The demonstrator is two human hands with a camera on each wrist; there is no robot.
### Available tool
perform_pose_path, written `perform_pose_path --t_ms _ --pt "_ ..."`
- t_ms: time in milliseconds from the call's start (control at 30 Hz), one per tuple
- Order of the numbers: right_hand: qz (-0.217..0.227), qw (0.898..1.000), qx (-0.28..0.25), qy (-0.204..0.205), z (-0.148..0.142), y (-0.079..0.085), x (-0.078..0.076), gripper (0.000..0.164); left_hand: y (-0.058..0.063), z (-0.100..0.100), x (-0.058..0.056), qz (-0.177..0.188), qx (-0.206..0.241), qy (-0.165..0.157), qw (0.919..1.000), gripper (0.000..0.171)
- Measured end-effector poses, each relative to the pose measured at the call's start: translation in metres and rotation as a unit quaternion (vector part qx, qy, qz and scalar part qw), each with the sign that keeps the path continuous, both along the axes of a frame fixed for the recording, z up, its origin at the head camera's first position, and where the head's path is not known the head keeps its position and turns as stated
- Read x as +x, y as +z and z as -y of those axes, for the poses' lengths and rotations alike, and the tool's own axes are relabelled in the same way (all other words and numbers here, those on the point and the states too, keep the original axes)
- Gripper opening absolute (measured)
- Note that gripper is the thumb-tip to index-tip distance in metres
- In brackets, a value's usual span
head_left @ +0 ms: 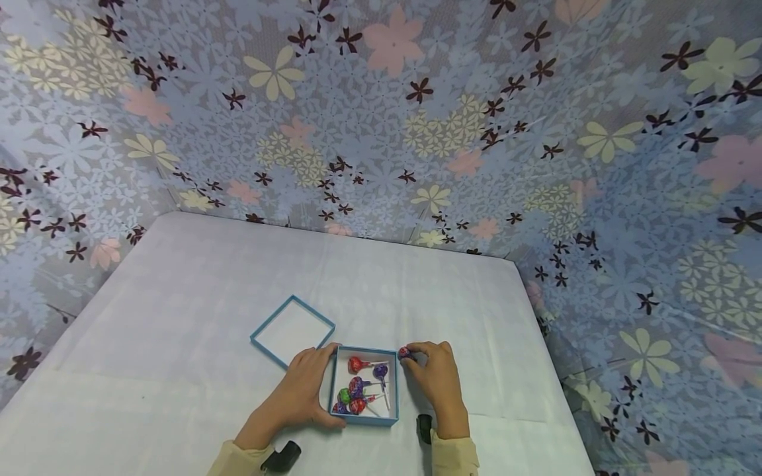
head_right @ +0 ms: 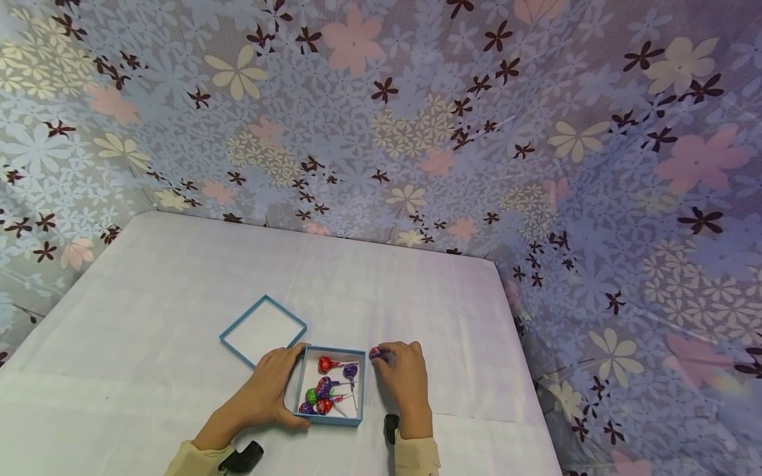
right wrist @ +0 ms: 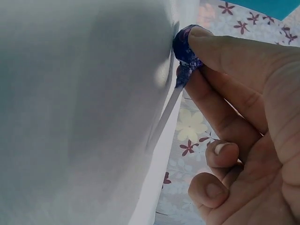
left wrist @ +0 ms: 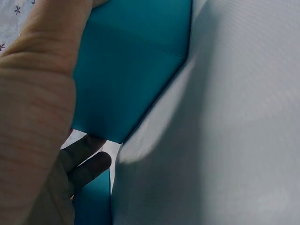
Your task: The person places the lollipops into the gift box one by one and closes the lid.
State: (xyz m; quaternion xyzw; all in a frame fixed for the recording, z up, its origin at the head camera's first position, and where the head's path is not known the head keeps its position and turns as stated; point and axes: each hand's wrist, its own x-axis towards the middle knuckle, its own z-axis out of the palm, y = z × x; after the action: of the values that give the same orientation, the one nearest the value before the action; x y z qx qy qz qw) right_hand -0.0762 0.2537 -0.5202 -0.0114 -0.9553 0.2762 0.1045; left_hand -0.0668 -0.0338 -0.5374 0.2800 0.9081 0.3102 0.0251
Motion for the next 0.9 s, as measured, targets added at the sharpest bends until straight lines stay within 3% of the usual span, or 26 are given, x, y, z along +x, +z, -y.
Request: perform_pose_path --t_ms 300,533,900 --pt "0.0 1.0 -0.005 0.002 0.0 0.001 -0.001 0.021 0.002 0.0 -0.001 0.022 -0.005 -0.001 0.9997 0.138" --pt "-0.023 1.0 0.005 -0.01 0.003 0.002 -0.001 0.021 0.002 0.001 -0.001 0.01 -0.004 -0.001 0.9999 0.138" --pt "-0.023 0.999 -0.015 -0.037 0.004 0.009 0.009 0.023 0.001 0.0 -0.002 0.01 -0.006 0.001 0.9999 0.138"
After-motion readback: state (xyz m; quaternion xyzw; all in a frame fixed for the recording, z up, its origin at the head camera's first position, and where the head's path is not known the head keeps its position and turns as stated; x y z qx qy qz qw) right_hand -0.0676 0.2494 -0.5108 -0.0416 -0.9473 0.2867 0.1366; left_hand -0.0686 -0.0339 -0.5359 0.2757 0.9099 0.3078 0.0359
